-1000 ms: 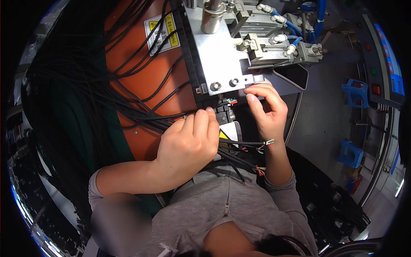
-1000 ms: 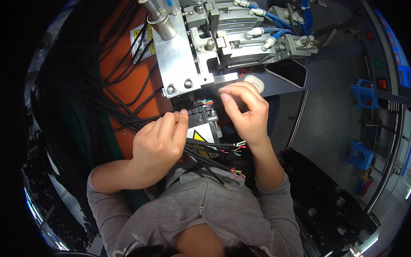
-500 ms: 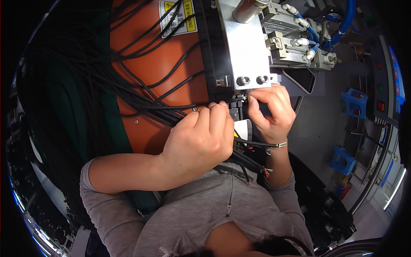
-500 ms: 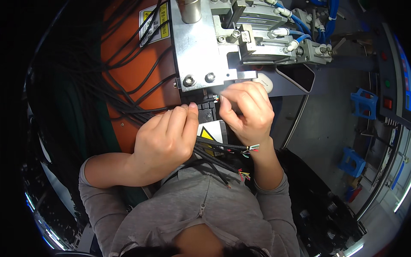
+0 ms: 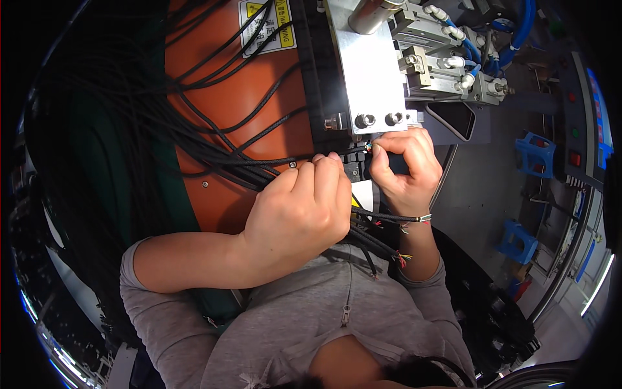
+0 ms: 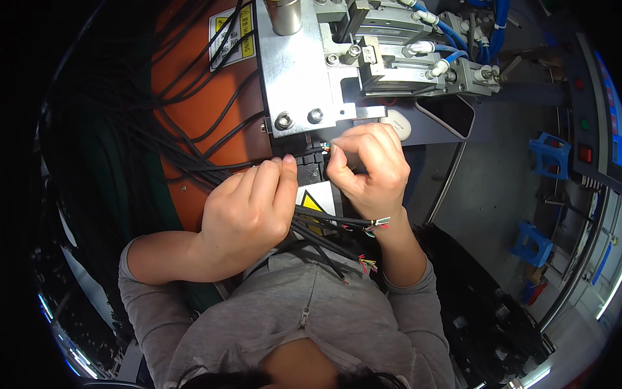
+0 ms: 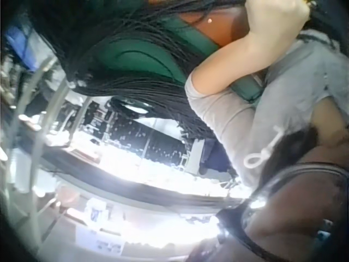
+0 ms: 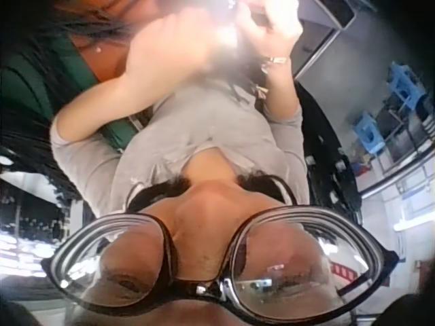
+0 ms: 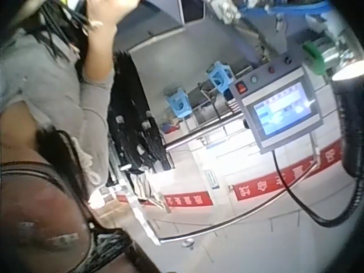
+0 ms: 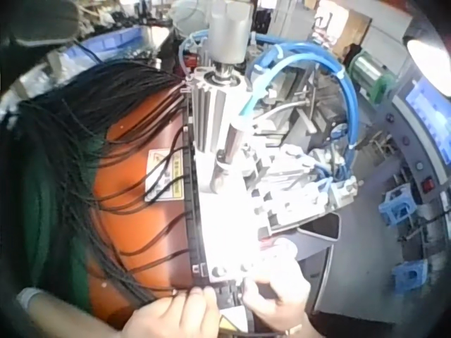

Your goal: The person repeatedly strips the ends of black wires and crimps them using a bench-mounted crimping tool. They handle bundles of wires, feed individual strands into the tool, and release the finished pieces. The workspace includes a green mat, a control panel, and a pile of processed wires.

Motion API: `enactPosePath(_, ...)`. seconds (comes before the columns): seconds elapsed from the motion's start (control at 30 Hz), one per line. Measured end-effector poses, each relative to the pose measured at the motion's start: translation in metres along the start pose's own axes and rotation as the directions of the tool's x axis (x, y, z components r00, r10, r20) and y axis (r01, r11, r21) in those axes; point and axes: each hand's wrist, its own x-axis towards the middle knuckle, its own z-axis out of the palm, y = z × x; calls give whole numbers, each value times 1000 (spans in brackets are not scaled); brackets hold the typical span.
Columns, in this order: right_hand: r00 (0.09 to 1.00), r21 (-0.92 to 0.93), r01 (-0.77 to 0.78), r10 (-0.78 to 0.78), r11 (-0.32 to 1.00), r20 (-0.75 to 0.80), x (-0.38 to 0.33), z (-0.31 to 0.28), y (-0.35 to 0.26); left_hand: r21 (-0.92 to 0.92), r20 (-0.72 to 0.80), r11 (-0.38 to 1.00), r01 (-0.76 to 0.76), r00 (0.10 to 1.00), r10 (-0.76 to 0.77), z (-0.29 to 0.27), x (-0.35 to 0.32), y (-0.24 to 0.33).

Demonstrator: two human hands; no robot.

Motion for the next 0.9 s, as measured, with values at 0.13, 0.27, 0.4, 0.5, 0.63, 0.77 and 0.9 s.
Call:
enactPosePath(0.13, 1000, -7, 8, -8, 1000, -2, -1, 0, 1, -9, 0, 1000, 4, 1000, -4, 0, 0, 0)
enactPosePath(0.27, 999, 1, -37, 37, 999, 7, -2, 0, -2, 5, -14, 1000, -2, 1000, 2, 1, -1, 0)
enactPosePath(0.4, 970, 48, -240, 237, 970, 54, -4, 1, -6, 8, -52, 1000, -7, 999, 7, 2, 0, 0)
enactPosePath(0.5, 905, 151, -420, 402, 895, 138, -5, 0, -5, -4, -42, 1000, -2, 999, 2, 2, 0, 0)
enactPosePath(0.63, 778, 423, -627, 547, 654, 308, -8, -6, 3, -22, -35, 1000, 2, 999, -3, 2, 0, 0)
enactPosePath(0.77, 895, 581, -447, 342, 681, 288, -17, -31, 17, -2, -7, 1000, 13, 1000, -13, 0, 0, 0)
enactPosePath(0.9, 937, 690, -177, -95, 702, 337, -15, -50, 15, -127, 52, 986, 108, 993, -102, -3, 5, -2)
